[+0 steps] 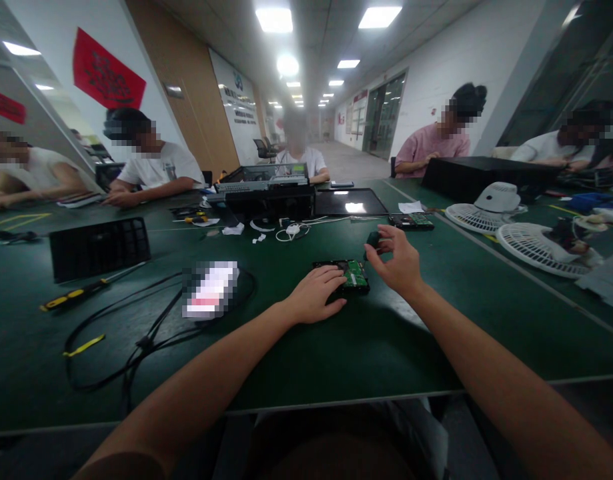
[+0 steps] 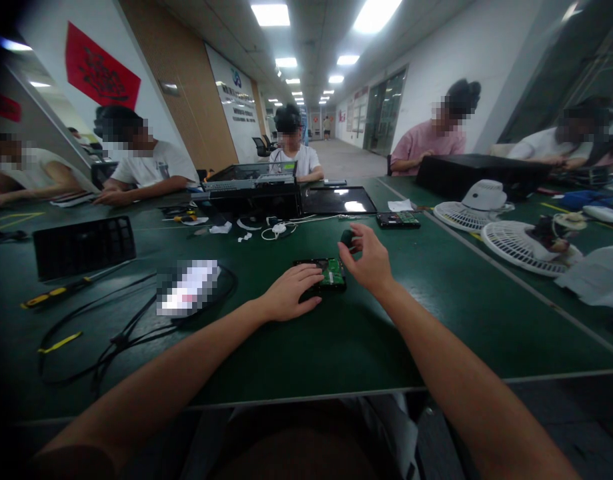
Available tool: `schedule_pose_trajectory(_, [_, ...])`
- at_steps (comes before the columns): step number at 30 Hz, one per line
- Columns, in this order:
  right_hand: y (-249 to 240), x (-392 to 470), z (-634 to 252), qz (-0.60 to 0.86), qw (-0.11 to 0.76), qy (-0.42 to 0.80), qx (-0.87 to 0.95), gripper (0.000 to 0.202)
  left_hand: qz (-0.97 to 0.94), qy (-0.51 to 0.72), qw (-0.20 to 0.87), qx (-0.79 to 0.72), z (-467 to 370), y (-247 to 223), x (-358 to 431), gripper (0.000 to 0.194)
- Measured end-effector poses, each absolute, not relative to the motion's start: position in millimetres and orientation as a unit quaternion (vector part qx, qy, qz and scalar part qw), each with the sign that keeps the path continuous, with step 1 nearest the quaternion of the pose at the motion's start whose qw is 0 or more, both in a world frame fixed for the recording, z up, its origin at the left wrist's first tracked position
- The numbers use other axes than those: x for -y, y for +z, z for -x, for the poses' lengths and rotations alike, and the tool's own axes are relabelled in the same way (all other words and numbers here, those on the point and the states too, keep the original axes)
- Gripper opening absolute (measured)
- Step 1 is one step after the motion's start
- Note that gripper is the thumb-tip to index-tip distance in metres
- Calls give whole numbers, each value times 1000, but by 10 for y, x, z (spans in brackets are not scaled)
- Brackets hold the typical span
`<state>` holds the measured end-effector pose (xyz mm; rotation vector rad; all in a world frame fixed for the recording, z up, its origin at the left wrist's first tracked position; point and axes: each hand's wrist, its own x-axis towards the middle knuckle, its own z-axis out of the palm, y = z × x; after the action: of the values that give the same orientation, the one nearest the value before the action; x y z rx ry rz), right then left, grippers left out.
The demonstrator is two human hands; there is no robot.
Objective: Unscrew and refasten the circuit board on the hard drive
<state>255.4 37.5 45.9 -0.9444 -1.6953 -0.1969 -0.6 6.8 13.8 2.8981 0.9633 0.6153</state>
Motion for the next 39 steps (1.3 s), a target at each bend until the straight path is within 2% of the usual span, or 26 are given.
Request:
schedule_pose_trajectory(8, [458,-372,-2565,395,535,-116,738,41,-930,204,5,-305,16,108,-86,53])
schedule_pose_trajectory(13, [421,-372,-2551,385,520,-91,757,48,-931,199,1,-305,7,116,-87,54])
schedule_pose_trajectory(23, [379,-414,-2565,401,505,-119,754,52,-931,192,7,-310,3,145,-69,54])
schedule_pose_trajectory(30, [409,-409,-2559,400,516,-133,745,47,-931,199,5,-306,3,140,-75,54])
schedule_pose_trajectory(39, [449,-383,-2583,379,523,-75,760,46,-931,204,2,-303,8,116,-86,53])
